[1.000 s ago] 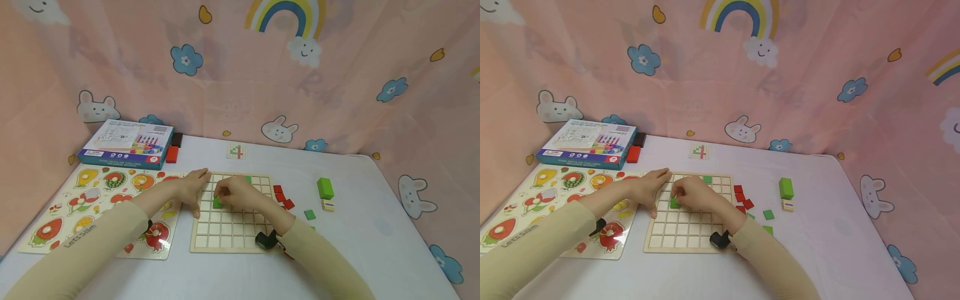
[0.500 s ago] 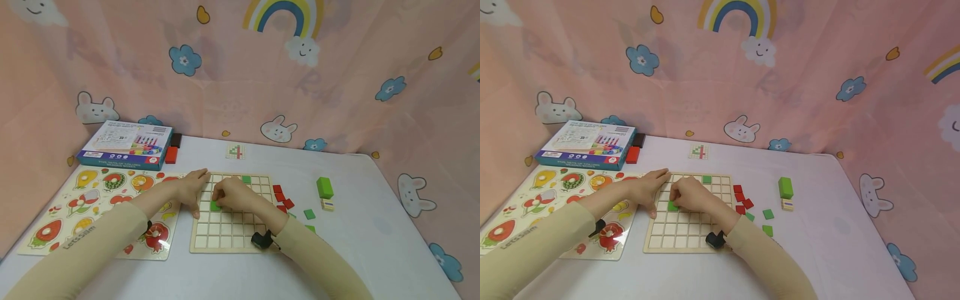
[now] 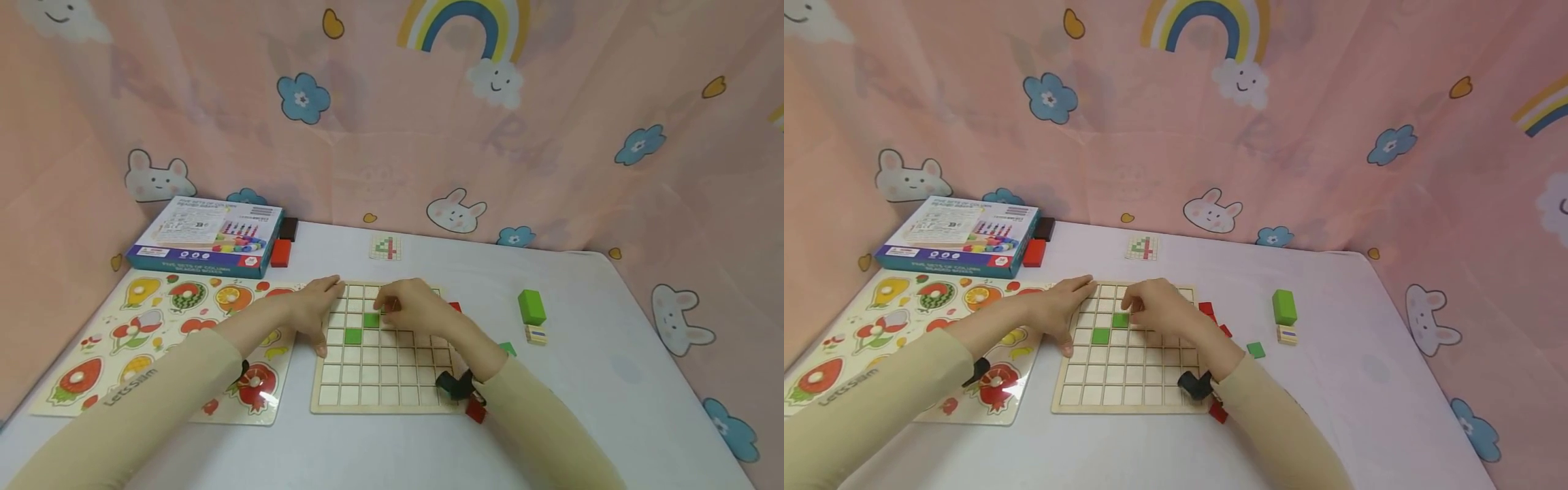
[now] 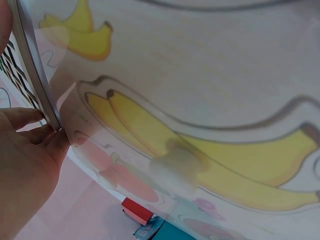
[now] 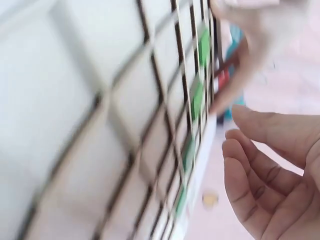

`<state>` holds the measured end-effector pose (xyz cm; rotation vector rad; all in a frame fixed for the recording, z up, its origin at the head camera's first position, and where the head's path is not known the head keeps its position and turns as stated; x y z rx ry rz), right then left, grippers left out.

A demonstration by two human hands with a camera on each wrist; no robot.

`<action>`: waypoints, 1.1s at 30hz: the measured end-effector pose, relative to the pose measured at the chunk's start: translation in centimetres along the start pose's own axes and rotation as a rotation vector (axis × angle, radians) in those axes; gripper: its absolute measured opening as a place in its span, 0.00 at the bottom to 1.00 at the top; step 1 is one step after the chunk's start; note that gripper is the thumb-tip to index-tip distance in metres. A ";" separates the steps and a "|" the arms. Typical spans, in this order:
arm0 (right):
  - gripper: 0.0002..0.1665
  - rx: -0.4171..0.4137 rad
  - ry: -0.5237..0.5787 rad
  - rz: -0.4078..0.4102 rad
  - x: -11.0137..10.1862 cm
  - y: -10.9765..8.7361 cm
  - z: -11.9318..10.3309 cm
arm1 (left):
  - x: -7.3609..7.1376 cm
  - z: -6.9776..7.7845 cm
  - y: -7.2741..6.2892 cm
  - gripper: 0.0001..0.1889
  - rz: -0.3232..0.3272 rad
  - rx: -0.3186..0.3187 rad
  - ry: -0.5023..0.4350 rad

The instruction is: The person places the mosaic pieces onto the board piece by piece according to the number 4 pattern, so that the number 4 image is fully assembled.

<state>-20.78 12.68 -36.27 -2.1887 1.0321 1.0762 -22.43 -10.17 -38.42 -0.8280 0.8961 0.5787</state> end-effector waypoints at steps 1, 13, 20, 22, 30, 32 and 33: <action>0.10 0.007 0.003 0.011 -0.6 -0.5 0.6 | 0.0 0.0 0.0 0.70 -0.001 -0.001 -0.002; 0.11 0.151 0.024 -0.022 -6.5 -7.9 8.1 | 0.0 0.1 -0.1 0.69 -0.011 -0.011 -0.007; 0.12 0.276 0.030 -0.131 -7.8 -10.5 10.4 | 0.0 0.0 -0.2 0.70 0.001 -0.010 0.004; 0.14 0.304 0.046 -0.165 -7.6 -10.9 10.8 | 0.0 -0.1 -0.2 0.70 0.003 -0.010 0.002; 0.18 0.290 0.073 -0.229 -6.4 -11.9 11.8 | 0.1 -0.2 -0.1 0.70 -0.001 0.002 0.002; 0.18 0.292 0.063 -0.227 -6.2 -12.0 11.8 | 0.1 -0.2 0.0 0.70 -0.002 0.001 0.002; 0.18 0.294 0.055 -0.223 -6.0 -12.0 11.8 | 0.1 -0.2 0.0 0.70 -0.002 0.001 0.003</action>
Point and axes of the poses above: each hand's wrist, its own y-axis towards the middle knuckle, its own x-axis out of the palm, z = x × y, the point moved 1 cm from there along y, towards the middle knuckle, and after that the axes turned 2 degrees about y, right-handed, at the moved point
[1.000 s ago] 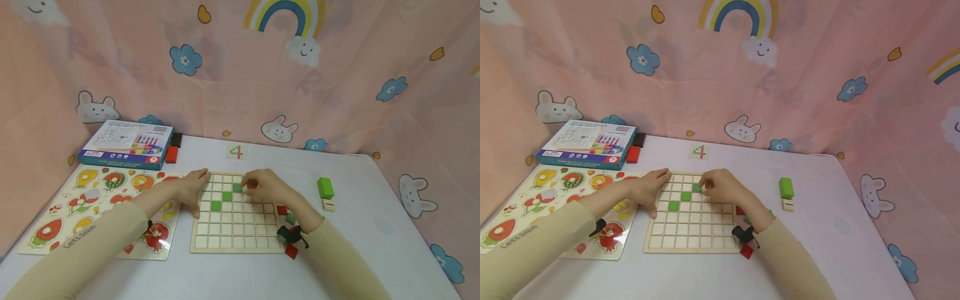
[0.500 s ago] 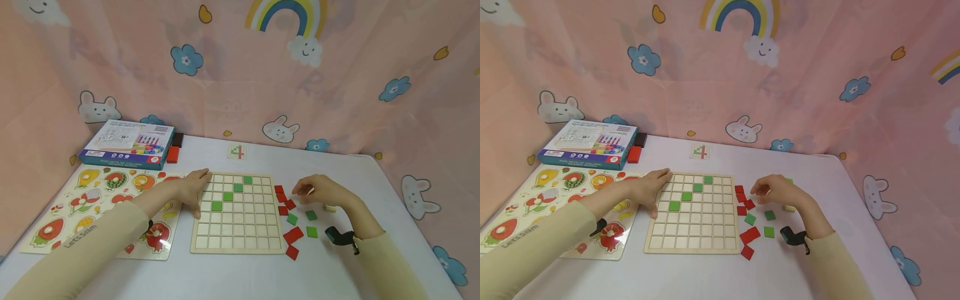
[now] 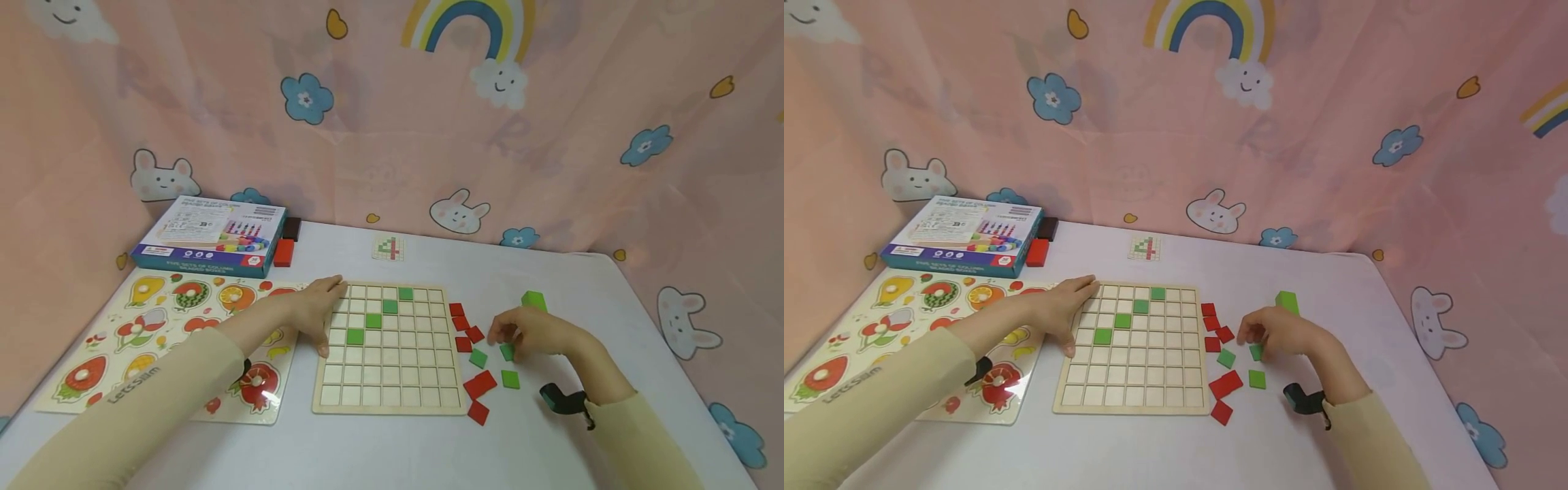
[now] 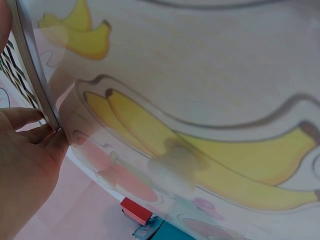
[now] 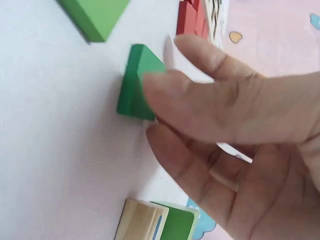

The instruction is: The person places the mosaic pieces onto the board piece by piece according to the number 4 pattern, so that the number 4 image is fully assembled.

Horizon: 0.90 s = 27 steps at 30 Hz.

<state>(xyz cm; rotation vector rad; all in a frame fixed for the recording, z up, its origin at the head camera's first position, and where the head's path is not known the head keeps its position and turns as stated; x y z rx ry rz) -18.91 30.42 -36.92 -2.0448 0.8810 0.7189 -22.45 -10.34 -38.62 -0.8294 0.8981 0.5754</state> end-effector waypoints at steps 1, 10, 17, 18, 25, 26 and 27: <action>0.18 0.002 -0.009 0.005 0.1 0.0 0.0 | 0.0 0.0 0.0 0.70 0.000 -0.001 0.001; 0.20 0.030 -0.066 0.037 0.5 0.4 -0.3 | 0.0 0.2 -0.2 0.70 0.014 0.013 0.009; 0.15 0.023 -0.063 0.037 0.3 0.4 -0.3 | -0.2 0.3 -0.3 0.69 0.009 0.028 0.013; 0.14 0.013 -0.060 0.037 0.1 0.5 -0.3 | -0.2 0.3 -0.3 0.69 0.007 0.026 0.012; 0.12 -0.119 -0.032 0.088 -0.4 1.0 -1.2 | -0.2 0.3 -0.4 0.69 0.001 0.021 0.006; 0.12 -0.138 -0.029 0.107 -0.3 1.1 -1.5 | -0.2 0.3 -0.4 0.69 0.002 0.022 0.007; 0.12 -0.151 -0.026 0.126 -0.2 1.2 -1.8 | -0.2 0.3 -0.4 0.69 0.003 0.024 0.007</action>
Point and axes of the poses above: each hand's wrist, its own y-axis towards the middle knuckle, its own x-axis out of the palm, z = x × y, the point moved 1 cm from there along y, towards the middle knuckle, and after that the axes turned 2 degrees about y, right-handed, at the moved point
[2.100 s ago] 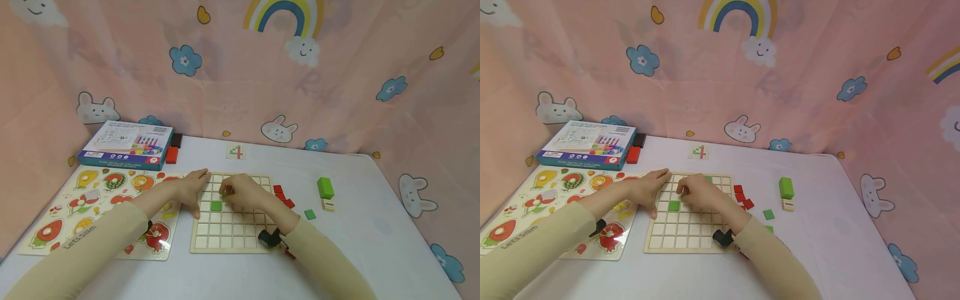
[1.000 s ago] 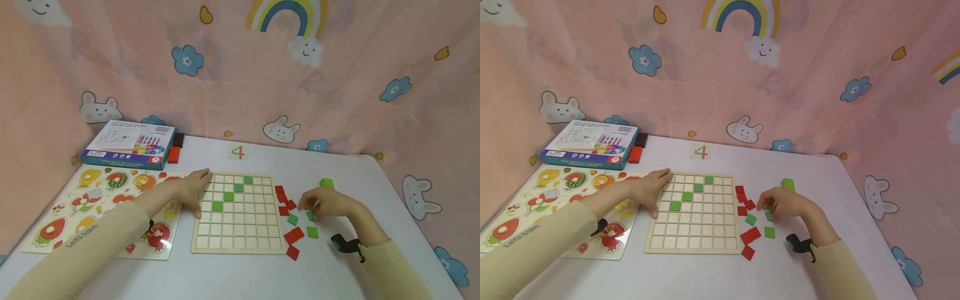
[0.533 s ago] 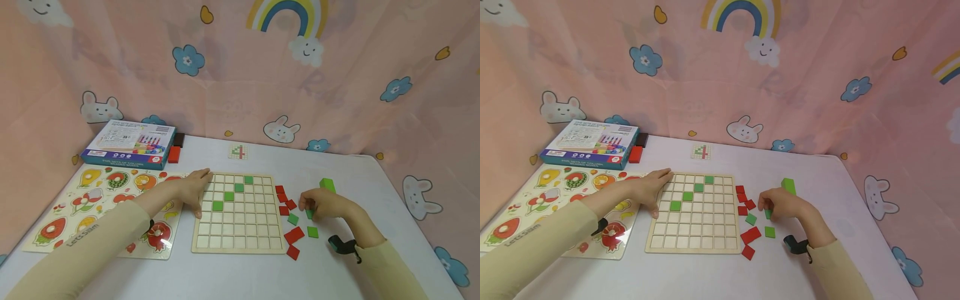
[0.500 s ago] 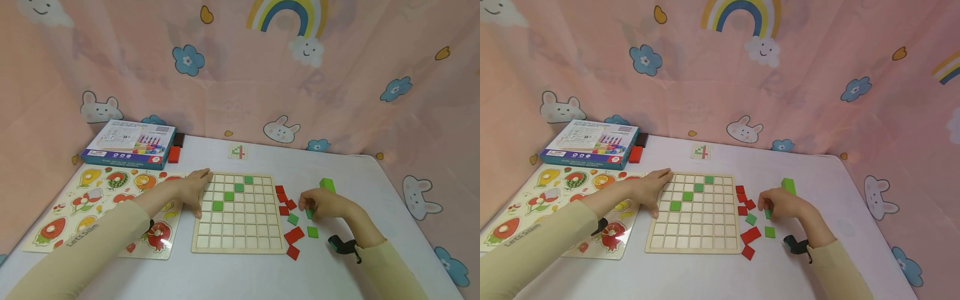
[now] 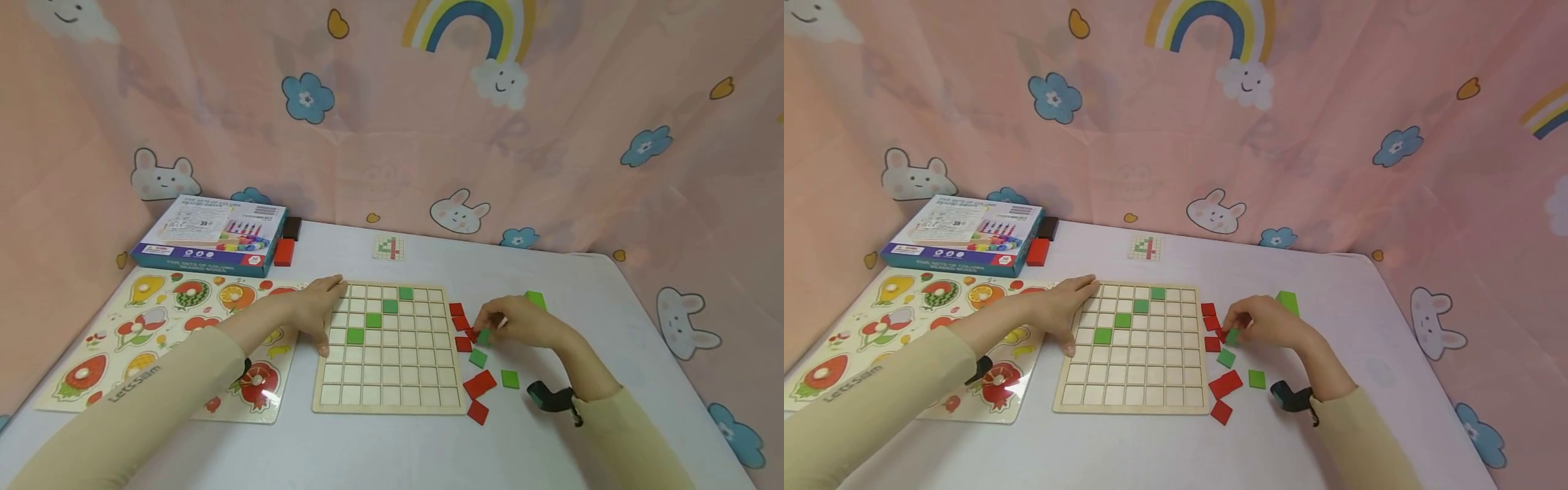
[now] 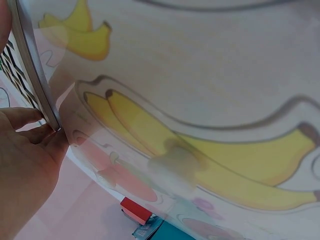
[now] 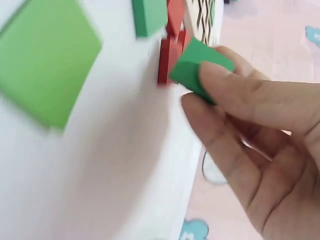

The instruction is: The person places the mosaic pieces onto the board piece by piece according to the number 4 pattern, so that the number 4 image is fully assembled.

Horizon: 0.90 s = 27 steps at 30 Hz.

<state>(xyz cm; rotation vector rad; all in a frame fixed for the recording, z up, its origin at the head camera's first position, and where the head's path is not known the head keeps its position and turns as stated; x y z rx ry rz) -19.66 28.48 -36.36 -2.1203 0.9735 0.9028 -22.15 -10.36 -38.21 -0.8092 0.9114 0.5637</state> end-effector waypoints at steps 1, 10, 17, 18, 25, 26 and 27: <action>0.11 -0.011 0.008 0.017 0.2 0.2 -0.2 | 0.0 0.0 0.0 0.69 0.001 0.001 0.000; 0.09 -0.102 0.102 0.065 2.8 3.1 -3.6 | 0.1 0.0 0.2 0.69 0.001 -0.005 0.002; 0.09 -0.178 0.206 0.009 5.1 5.6 -7.5 | 0.0 0.0 0.1 0.69 -0.002 -0.012 0.003; 0.09 -0.184 0.210 0.006 5.4 5.9 -8.1 | 0.0 0.0 0.1 0.69 -0.002 -0.013 0.005; 0.08 -0.230 0.189 -0.027 8.0 8.2 -11.9 | 0.1 -0.1 0.2 0.69 0.001 -0.018 0.017; 0.08 -0.233 0.187 -0.034 8.4 8.4 -12.3 | 0.1 -0.1 0.2 0.69 0.001 -0.018 0.017; 0.07 -0.233 0.185 -0.039 8.8 8.6 -12.7 | 0.1 -0.1 0.2 0.69 0.002 -0.016 0.015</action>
Point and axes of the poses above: each hand's wrist, its own y-axis towards the middle knuckle, its own x-axis out of the palm, z = x × y, the point moved 1 cm from there along y, towards the middle knuckle, and after that the axes turned 2 degrees about y, right-handed, at the moved point
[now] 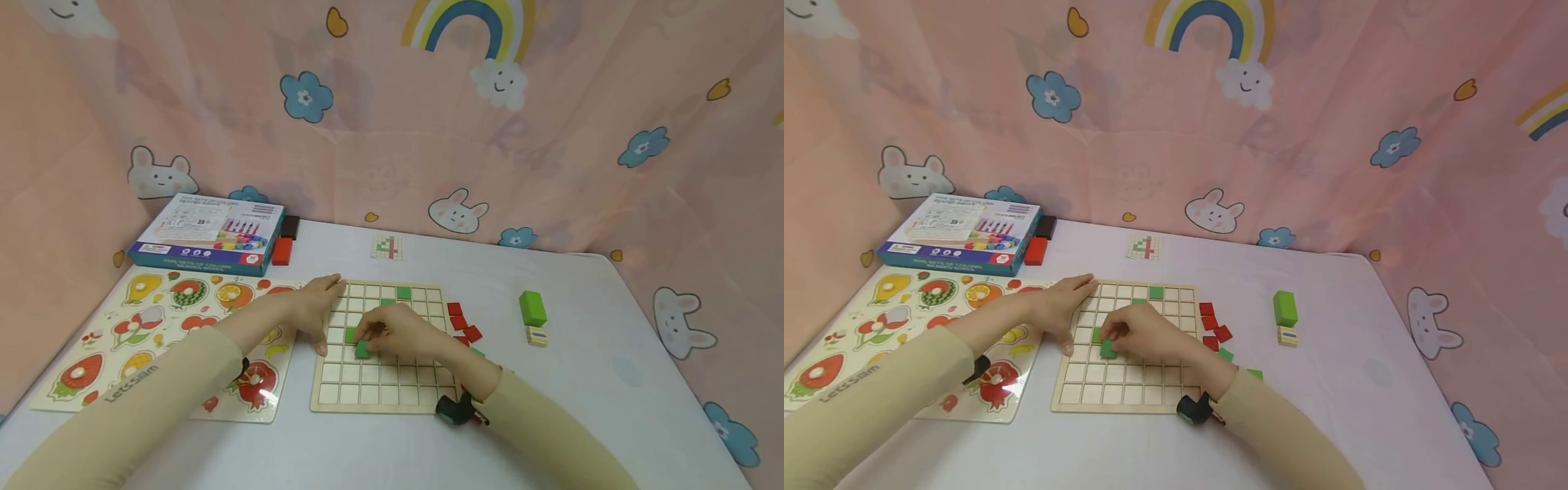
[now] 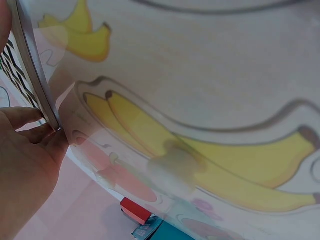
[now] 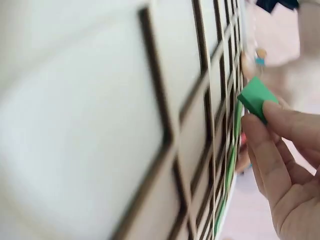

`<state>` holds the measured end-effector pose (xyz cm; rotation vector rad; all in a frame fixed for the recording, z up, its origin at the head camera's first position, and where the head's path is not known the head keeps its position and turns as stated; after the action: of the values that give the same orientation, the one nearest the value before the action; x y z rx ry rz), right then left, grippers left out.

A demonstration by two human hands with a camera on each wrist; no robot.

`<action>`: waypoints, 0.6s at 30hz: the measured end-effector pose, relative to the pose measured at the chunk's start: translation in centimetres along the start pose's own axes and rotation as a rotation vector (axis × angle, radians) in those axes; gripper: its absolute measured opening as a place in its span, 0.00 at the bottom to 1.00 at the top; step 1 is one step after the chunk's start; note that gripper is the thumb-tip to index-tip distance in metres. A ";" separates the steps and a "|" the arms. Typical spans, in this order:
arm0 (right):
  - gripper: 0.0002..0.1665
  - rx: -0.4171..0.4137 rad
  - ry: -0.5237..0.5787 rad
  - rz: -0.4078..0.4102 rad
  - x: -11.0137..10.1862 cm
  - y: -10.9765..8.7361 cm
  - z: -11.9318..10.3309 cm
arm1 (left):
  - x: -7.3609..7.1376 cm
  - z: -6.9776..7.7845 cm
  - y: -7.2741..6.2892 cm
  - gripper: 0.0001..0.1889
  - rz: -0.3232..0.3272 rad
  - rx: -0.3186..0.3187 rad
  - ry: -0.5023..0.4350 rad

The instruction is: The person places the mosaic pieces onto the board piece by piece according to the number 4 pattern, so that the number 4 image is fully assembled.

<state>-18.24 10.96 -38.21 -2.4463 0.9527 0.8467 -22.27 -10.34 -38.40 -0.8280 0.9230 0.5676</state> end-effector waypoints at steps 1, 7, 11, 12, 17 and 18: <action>0.07 -0.004 0.003 -0.003 0.3 0.2 -0.2 | 0.0 0.0 0.0 0.69 -0.001 0.001 -0.002; 0.06 -0.016 -0.029 0.017 1.4 0.8 -1.3 | 0.0 0.1 0.0 0.68 -0.003 0.011 -0.007; 0.04 -0.009 -0.078 0.023 1.7 1.0 -1.4 | -0.1 0.1 0.0 0.68 -0.003 0.014 -0.003; 0.04 -0.009 -0.090 0.024 1.7 1.0 -1.5 | -0.1 0.1 0.0 0.68 -0.004 0.013 -0.002; 0.04 -0.020 -0.154 0.030 1.8 1.2 -1.4 | -0.1 0.1 -0.1 0.68 -0.008 0.002 -0.004; 0.04 -0.022 -0.166 0.031 1.8 1.2 -1.4 | -0.1 0.2 -0.1 0.68 -0.008 0.001 -0.004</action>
<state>-17.46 8.52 -38.48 -2.3418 0.9263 1.0580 -22.17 -10.29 -38.19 -0.8293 0.9163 0.5615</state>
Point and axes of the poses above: each hand's wrist, its own y-axis towards the middle knuckle, its own x-axis out of the palm, z = x × y, the point moved 1 cm from there along y, towards the middle knuckle, and after that the axes turned 2 degrees about y, right-handed, at the moved point
